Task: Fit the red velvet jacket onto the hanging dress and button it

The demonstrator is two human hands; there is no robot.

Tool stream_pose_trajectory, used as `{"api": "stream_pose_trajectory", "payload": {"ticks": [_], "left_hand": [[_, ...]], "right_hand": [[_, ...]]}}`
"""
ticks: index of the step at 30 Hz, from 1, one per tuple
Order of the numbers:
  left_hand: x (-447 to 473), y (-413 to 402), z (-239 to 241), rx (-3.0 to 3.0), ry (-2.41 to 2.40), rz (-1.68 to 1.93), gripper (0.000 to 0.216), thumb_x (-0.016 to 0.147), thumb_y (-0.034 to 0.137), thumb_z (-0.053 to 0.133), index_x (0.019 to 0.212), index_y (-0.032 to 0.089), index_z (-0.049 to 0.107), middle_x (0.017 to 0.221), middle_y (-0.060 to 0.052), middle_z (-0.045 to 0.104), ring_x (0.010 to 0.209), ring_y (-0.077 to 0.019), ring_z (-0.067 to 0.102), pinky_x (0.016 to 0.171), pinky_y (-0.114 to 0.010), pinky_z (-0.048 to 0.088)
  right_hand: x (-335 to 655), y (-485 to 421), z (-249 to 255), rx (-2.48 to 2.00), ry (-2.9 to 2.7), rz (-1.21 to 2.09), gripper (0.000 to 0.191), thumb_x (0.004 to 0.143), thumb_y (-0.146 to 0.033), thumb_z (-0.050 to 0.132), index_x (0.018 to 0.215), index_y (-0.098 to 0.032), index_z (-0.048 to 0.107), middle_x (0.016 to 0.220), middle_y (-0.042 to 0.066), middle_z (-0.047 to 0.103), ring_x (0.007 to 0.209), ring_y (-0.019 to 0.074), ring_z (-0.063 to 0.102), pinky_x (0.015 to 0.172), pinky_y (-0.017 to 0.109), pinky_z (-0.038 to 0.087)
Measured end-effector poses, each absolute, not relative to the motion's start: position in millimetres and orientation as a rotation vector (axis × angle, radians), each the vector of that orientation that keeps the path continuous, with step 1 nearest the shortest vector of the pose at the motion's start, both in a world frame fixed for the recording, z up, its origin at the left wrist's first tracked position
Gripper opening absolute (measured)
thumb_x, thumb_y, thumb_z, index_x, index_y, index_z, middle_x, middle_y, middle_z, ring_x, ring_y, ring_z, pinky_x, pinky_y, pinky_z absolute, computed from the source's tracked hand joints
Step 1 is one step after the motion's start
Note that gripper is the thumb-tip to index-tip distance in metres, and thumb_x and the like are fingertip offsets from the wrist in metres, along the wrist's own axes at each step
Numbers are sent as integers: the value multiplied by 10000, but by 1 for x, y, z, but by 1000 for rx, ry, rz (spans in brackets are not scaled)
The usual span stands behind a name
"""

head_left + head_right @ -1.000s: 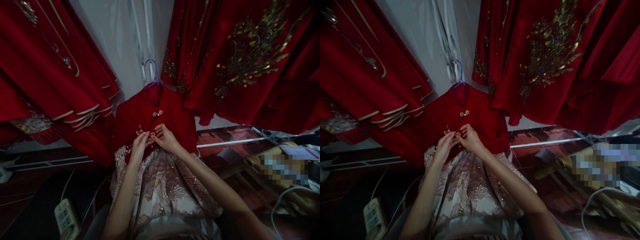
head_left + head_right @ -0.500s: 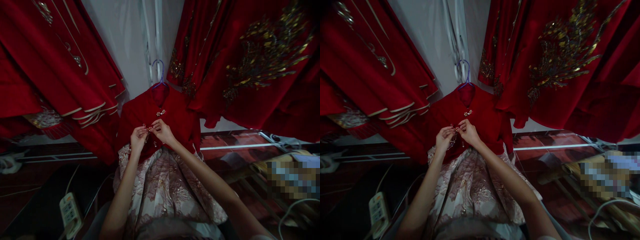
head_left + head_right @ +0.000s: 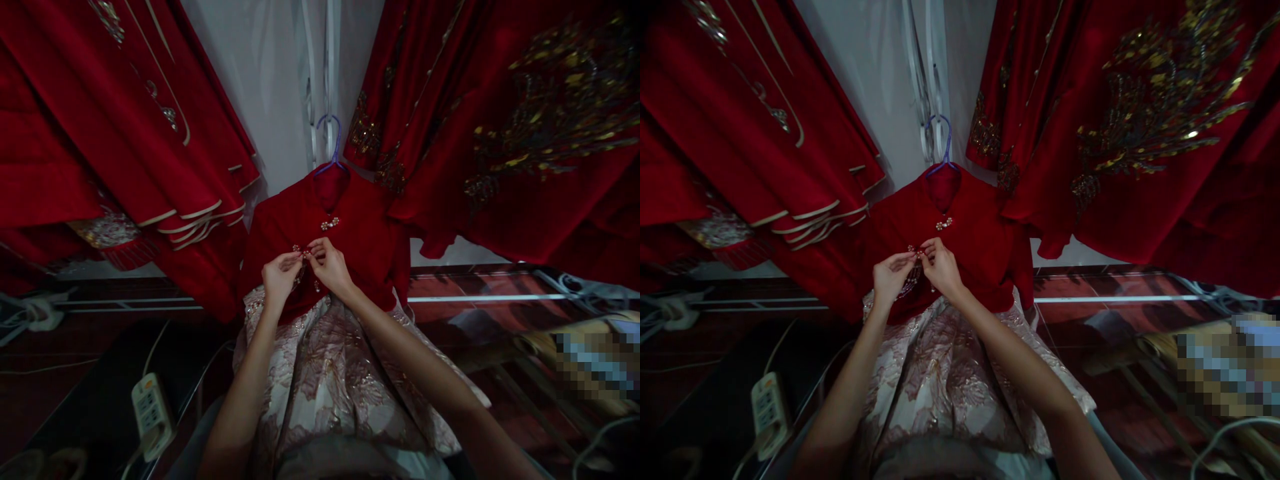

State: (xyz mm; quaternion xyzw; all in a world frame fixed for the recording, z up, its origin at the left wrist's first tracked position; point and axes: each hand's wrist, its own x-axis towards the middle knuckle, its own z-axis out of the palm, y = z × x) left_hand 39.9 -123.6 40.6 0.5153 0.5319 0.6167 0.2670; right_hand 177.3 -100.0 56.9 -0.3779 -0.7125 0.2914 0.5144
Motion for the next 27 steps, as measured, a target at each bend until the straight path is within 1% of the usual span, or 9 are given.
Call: {"api": "stream_pose_trajectory", "payload": {"ticks": [4, 8, 13, 16, 18, 20, 22, 25, 27], "left_hand": [[37, -126, 45, 1435, 1440, 1610, 191, 676, 241, 695, 840, 141, 700, 819, -63, 735, 738, -166, 697, 784, -324, 564], [34, -124, 48, 1491, 1374, 1617, 282, 641, 182, 711, 912, 133, 649, 831, -65, 721, 750, -155, 690, 758, -304, 561], [30, -114, 53, 1673, 1356, 1540, 250, 698, 209, 679, 936, 151, 627, 821, -41, 692, 718, -123, 659, 712, -264, 542], [28, -109, 55, 1698, 1267, 1491, 278, 728, 223, 661, 994, 157, 621, 841, -41, 680, 747, -113, 648, 737, -251, 525], [29, -111, 51, 1624, 1258, 1547, 287, 737, 233, 657, 1008, 161, 596, 856, -41, 668, 778, -113, 644, 754, -249, 519], [34, -120, 41, 1523, 1288, 1656, 268, 736, 226, 649, 981, 169, 556, 877, -36, 643, 800, -114, 637, 754, -250, 518], [42, -133, 25, 1471, 1348, 1670, 224, 736, 200, 623, 934, 173, 521, 886, -33, 618, 782, -111, 628, 724, -247, 519], [58, -154, -1, 1559, 1454, 1408, 217, 727, 164, 587, 931, 170, 516, 921, -47, 609, 736, -112, 614, 653, -240, 511], [69, -162, -14, 1651, 1515, 1263, 262, 718, 155, 584, 970, 174, 517, 912, -43, 605, 710, -114, 601, 611, -231, 491]], "right_hand": [[177, -99, 54, -911, -1747, 630, 136, 837, -188, 506, 972, -198, 503, 870, 27, 606, 738, 123, 593, 677, 246, 517], [179, -100, 53, -909, -1795, 556, 118, 851, -177, 487, 966, -197, 497, 884, 33, 601, 753, 126, 584, 704, 253, 515], [178, -99, 57, -914, -1827, 505, 119, 847, -154, 487, 956, -200, 501, 882, 33, 604, 759, 127, 590, 704, 250, 517], [182, -95, 61, -894, -1799, 601, 129, 847, -167, 498, 972, -199, 506, 893, 31, 622, 759, 121, 615, 680, 239, 531], [192, -95, 63, -868, -1787, 740, 143, 854, -178, 500, 994, -196, 515, 902, 30, 646, 786, 118, 643, 685, 236, 544], [209, -99, 62, -853, -1804, 881, 147, 860, -184, 495, 1002, -185, 535, 912, 39, 668, 810, 118, 665, 708, 244, 555], [232, -106, 58, -872, -1847, 970, 150, 865, -199, 496, 996, -174, 563, 925, 55, 680, 804, 124, 678, 713, 256, 562], [265, -119, 49, -954, -1941, 1042, 175, 885, -266, 495, 988, -171, 598, 925, 65, 691, 746, 136, 685, 654, 259, 564], [277, -123, 45, -1021, -2050, 991, 181, 883, -267, 502, 983, -175, 621, 929, 62, 702, 713, 139, 682, 637, 261, 551]]}}
